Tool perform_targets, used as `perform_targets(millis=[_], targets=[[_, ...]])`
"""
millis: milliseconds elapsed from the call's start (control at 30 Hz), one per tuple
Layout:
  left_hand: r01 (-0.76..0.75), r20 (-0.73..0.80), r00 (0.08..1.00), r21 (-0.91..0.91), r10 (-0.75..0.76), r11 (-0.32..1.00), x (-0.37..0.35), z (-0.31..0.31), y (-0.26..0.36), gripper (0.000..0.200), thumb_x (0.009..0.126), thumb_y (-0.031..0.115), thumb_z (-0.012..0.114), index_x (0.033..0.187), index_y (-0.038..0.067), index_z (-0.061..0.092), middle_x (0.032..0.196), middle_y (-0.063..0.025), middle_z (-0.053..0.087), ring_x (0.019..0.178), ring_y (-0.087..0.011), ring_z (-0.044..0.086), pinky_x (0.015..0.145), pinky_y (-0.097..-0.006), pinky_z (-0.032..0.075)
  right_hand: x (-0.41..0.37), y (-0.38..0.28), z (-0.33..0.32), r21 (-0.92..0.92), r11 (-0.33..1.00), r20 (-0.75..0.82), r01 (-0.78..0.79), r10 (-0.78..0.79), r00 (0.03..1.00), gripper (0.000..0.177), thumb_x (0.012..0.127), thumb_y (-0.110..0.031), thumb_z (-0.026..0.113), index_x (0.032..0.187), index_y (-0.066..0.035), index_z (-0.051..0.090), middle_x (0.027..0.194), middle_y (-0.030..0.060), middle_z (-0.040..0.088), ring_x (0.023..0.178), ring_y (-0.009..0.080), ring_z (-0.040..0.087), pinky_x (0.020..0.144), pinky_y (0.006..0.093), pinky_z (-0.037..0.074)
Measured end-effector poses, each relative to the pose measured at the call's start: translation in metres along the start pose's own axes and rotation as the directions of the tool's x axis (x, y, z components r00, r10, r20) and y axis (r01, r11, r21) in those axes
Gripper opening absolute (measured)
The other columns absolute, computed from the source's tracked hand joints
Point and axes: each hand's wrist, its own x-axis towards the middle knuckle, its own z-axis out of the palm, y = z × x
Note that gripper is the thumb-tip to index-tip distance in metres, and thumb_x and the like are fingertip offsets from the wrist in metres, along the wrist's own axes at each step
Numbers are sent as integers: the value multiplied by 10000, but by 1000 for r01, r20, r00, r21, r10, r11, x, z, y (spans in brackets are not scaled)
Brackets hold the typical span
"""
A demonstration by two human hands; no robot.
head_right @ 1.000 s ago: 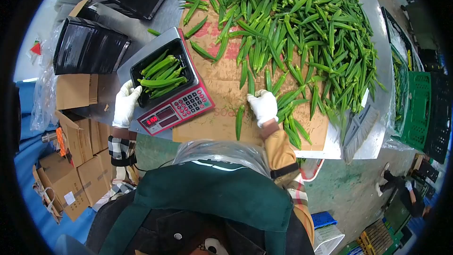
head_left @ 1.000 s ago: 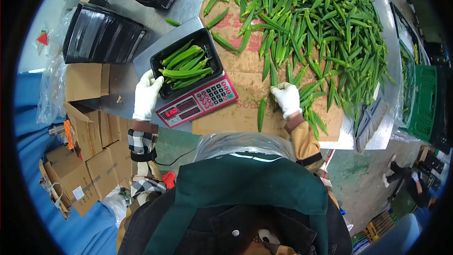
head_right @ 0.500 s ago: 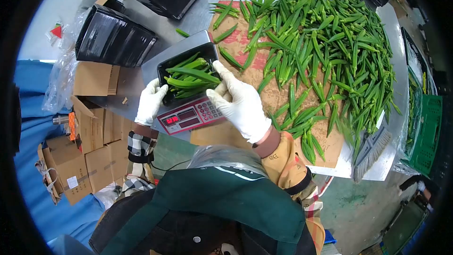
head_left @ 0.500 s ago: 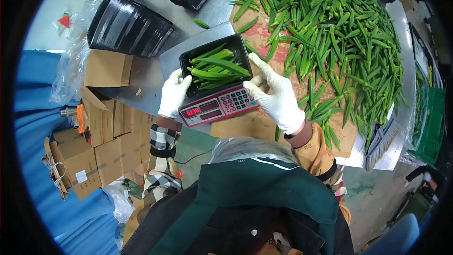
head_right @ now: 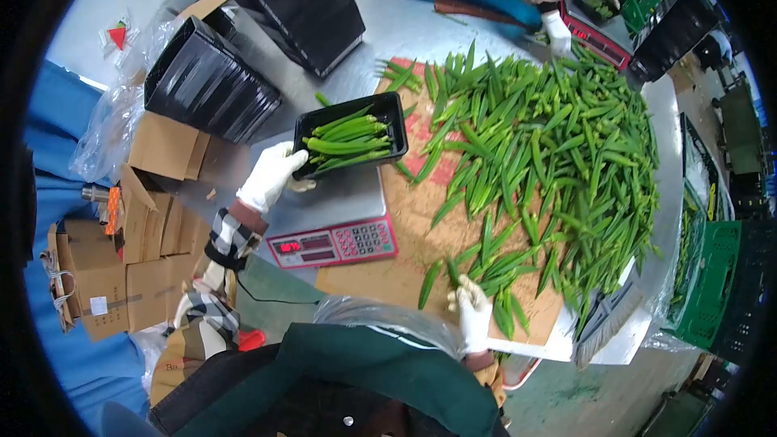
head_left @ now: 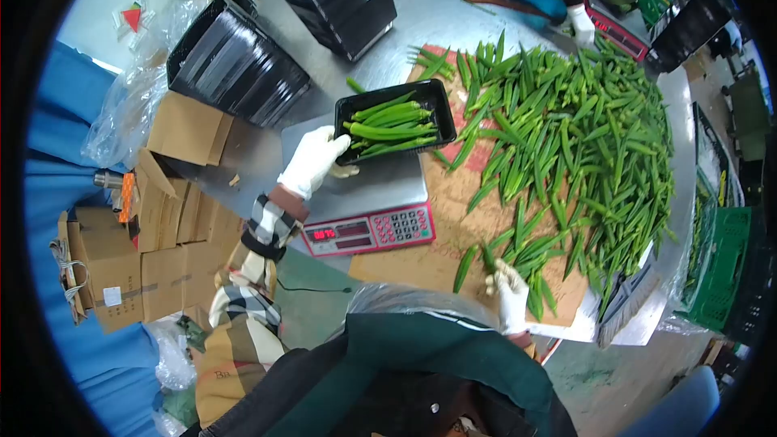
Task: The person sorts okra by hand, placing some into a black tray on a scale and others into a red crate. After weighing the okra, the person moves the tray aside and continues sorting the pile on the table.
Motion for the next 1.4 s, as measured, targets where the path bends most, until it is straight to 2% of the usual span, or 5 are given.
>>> perform_targets(millis=[567, 733, 933, 1067, 1400], targets=[[-231, 67, 970, -35, 233, 972, 268, 101, 108, 439, 913, 222, 723, 1257, 22, 537, 1026, -87, 635, 890, -205, 682, 721, -324, 584, 14, -29, -9, 16, 996, -193, 82, -78, 978, 363, 994, -56, 576, 1340, 45, 535, 863, 52, 689, 662, 63, 580, 619, 191, 485], [-655, 0, 542, 627, 840, 422, 148, 41, 134, 508, 935, 193, 676, 1391, 16, 538, 1340, -158, 613, 1214, -269, 590, 1056, -368, 444, 19, -11, -14, -99, 986, -116, 136, -148, 982, 383, 974, -50, 597, 1340, 48, 537, 839, 22, 684, 652, 48, 558, 586, 188, 463], [168, -26, -4, 985, 1000, 26, 36, -126, 162, 477, 984, 233, 568, 1426, 63, 512, 1452, -151, 521, 1381, -378, 406, 1182, -505, 227, 21, -6, -12, -102, 984, -52, 145, -151, 987, 354, 983, -46, 578, 1325, 41, 549, 857, 36, 677, 657, 62, 570, 604, 191, 473], [282, -382, 459, 919, 802, 276, 13, -236, 140, 464, 1022, 412, 449, 1099, 45, 722, 1066, -155, 722, 983, -347, 663, 904, -473, 480, 17, -4, -11, -172, 972, -14, 157, -162, 987, 367, 975, -27, 568, 1333, 49, 546, 862, 36, 678, 702, 89, 612, 679, 222, 519], [-277, -373, 402, 821, 836, 499, 54, -327, 126, 349, 930, 284, 680, 1081, -26, 733, 1031, -127, 738, 951, -197, 652, 890, -350, 497, 3, 17, -11, -361, 865, -43, 348, -388, 921, 379, 940, -134, 628, 1282, 30, 621, 924, 84, 697, 845, 106, 629, 789, 272, 517]])
